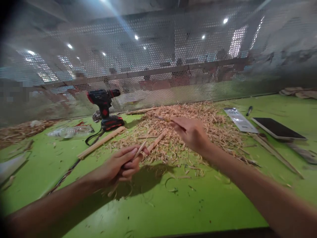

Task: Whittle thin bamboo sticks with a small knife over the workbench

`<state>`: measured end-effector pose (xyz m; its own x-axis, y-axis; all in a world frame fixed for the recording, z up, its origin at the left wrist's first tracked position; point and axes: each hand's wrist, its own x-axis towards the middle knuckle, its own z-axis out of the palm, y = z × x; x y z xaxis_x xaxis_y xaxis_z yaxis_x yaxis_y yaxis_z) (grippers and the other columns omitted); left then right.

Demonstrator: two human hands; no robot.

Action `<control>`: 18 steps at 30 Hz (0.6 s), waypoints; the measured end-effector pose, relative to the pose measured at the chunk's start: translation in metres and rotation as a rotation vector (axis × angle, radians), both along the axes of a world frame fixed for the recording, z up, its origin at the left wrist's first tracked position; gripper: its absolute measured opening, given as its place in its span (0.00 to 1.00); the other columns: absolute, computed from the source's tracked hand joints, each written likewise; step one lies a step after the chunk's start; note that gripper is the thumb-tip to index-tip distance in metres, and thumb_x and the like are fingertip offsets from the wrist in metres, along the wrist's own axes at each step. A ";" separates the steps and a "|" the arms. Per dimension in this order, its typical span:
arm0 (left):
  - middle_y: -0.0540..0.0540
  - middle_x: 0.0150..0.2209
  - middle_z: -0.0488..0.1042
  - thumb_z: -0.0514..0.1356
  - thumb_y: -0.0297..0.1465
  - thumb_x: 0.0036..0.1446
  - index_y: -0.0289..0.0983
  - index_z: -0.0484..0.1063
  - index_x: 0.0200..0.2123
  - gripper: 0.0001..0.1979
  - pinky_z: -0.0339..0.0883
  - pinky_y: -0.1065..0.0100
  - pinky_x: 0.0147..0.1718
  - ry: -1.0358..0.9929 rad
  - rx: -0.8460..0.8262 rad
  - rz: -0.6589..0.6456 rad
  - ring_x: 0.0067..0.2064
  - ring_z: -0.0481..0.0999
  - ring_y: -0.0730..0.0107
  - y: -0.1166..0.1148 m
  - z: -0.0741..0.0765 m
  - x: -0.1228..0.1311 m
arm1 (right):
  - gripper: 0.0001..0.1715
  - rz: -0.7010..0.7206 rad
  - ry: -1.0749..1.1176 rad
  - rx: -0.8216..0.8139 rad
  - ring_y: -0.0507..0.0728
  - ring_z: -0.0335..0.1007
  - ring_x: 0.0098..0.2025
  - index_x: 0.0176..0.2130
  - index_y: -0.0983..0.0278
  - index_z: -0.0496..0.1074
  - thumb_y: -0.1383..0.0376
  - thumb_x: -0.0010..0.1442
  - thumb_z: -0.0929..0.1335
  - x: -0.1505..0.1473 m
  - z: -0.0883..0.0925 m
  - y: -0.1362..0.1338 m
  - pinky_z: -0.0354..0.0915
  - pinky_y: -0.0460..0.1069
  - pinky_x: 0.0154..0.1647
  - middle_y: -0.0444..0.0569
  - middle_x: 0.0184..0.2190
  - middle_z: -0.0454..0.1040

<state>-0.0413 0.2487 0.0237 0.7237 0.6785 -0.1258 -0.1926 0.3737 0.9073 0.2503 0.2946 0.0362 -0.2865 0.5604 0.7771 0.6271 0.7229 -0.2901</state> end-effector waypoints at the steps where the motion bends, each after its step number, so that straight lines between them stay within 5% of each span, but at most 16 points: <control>1: 0.59 0.24 0.50 0.57 0.40 0.72 0.38 0.72 0.45 0.11 0.41 0.80 0.15 -0.004 -0.010 0.012 0.21 0.42 0.82 0.000 0.000 0.000 | 0.19 0.043 -0.009 -0.029 0.56 0.78 0.29 0.50 0.53 0.82 0.52 0.75 0.64 -0.003 0.001 -0.003 0.73 0.51 0.23 0.47 0.33 0.83; 4: 0.59 0.24 0.50 0.57 0.42 0.72 0.40 0.71 0.45 0.12 0.41 0.81 0.15 -0.008 -0.027 0.016 0.20 0.41 0.82 0.002 0.001 -0.001 | 0.18 0.184 -0.098 -0.106 0.52 0.73 0.24 0.52 0.52 0.81 0.56 0.77 0.62 -0.019 -0.002 -0.015 0.69 0.48 0.19 0.43 0.29 0.82; 8: 0.60 0.23 0.50 0.59 0.42 0.71 0.41 0.70 0.45 0.10 0.41 0.81 0.15 0.000 -0.025 0.000 0.20 0.40 0.82 0.000 0.003 0.000 | 0.16 0.282 -0.162 0.029 0.54 0.79 0.31 0.55 0.57 0.80 0.59 0.76 0.65 -0.036 -0.008 -0.024 0.74 0.48 0.27 0.46 0.35 0.85; 18: 0.60 0.23 0.47 0.58 0.43 0.71 0.40 0.70 0.43 0.12 0.41 0.82 0.15 -0.001 -0.033 -0.003 0.20 0.40 0.82 -0.004 0.005 0.000 | 0.17 0.265 -0.151 0.094 0.55 0.81 0.34 0.55 0.59 0.80 0.59 0.76 0.64 -0.039 -0.012 -0.023 0.76 0.50 0.30 0.49 0.38 0.85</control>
<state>-0.0410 0.2451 0.0291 0.7259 0.6717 -0.1480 -0.1919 0.4044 0.8942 0.2117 0.2720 0.0242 -0.5290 0.3785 0.7595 0.4445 0.8860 -0.1320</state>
